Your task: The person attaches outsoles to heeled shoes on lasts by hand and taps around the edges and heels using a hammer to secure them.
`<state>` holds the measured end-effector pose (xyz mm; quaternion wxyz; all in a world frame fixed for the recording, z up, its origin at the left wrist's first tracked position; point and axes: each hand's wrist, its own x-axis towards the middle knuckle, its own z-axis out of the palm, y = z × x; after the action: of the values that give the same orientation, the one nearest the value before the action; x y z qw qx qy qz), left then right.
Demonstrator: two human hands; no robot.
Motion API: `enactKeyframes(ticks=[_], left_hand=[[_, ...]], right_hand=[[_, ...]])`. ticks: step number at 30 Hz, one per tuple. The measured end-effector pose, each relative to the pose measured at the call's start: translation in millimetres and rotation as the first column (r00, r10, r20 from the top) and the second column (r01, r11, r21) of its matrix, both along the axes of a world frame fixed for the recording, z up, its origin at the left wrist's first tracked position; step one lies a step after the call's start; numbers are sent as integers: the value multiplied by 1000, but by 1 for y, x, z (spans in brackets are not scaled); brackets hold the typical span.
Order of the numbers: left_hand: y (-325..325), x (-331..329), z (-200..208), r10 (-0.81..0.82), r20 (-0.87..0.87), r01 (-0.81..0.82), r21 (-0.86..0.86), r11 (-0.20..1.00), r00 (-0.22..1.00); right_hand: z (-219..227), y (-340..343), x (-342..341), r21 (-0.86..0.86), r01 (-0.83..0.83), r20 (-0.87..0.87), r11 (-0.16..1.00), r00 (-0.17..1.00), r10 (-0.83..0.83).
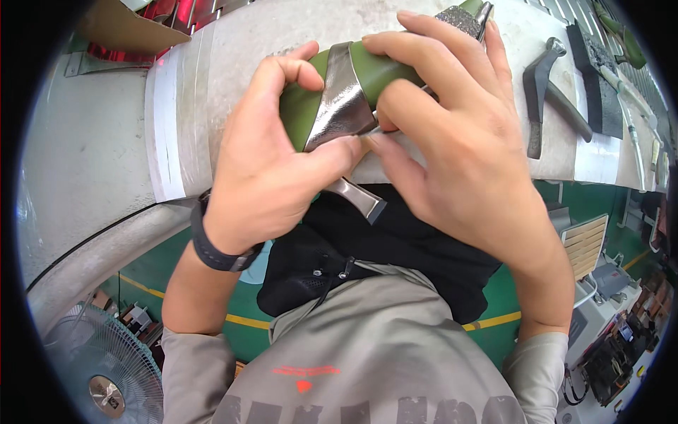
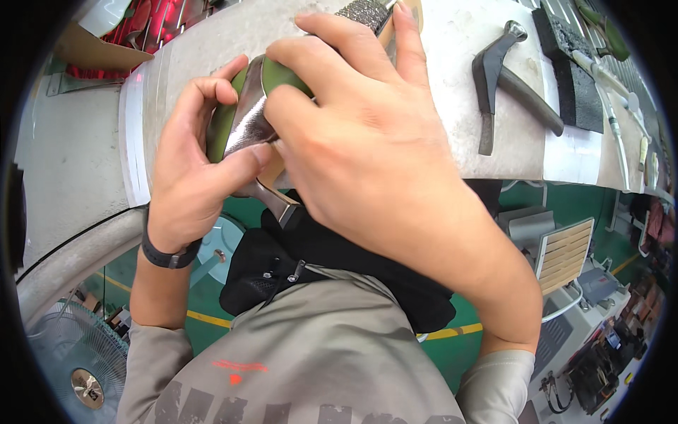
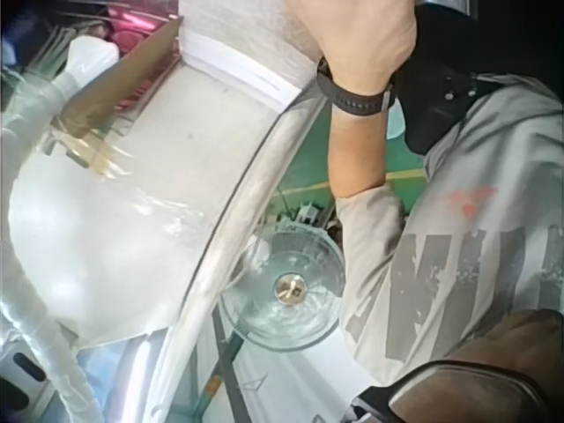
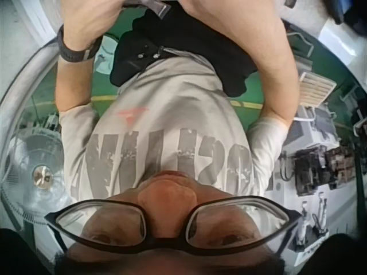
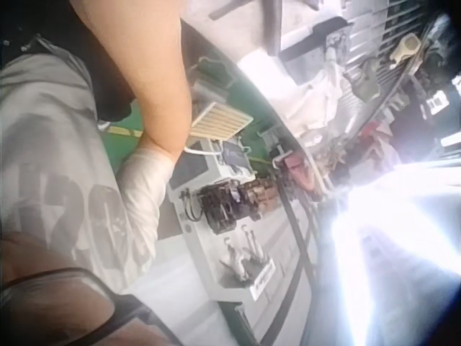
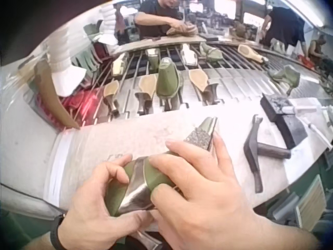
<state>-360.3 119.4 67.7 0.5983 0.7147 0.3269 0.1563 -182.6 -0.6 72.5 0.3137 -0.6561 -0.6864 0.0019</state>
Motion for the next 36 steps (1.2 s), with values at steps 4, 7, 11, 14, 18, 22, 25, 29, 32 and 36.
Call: enactKeyframes(ticks=[4,7,11,14,18,22,25,29,32,36], left_hand=[[-3,4,-1,3,-58,11,235,972,998],[3,4,7,-60,-93,77,184,980,994],[19,2,7,-173,-123,190,149,970,977],[24,6,5,-202,-145,228,197,954,969],[16,15,5,-127,-110,140,116,983,986],[9,16,4,-91,-161,138,309,941,983],[12,12,-5,-131,-173,196,450,871,976],[13,8,-9,-136,-199,226,557,800,971],[11,12,-8,-129,-190,216,566,795,973],[4,16,-5,-89,-221,212,635,743,971]], right_hand=[[1,4,4,2,-9,0,1000,1000,9],[-4,3,16,32,-40,19,999,999,39],[-7,5,18,44,-53,23,998,998,52],[-7,5,18,42,-48,12,998,999,47],[2,6,10,1,-16,-7,1000,1000,16],[14,10,12,-46,10,-19,999,1000,-11],[6,14,41,11,-51,47,999,998,51],[-7,10,59,-3,-82,77,997,994,82],[-10,10,58,-4,-82,38,997,996,82],[10,18,43,-92,18,-42,996,999,-22]])
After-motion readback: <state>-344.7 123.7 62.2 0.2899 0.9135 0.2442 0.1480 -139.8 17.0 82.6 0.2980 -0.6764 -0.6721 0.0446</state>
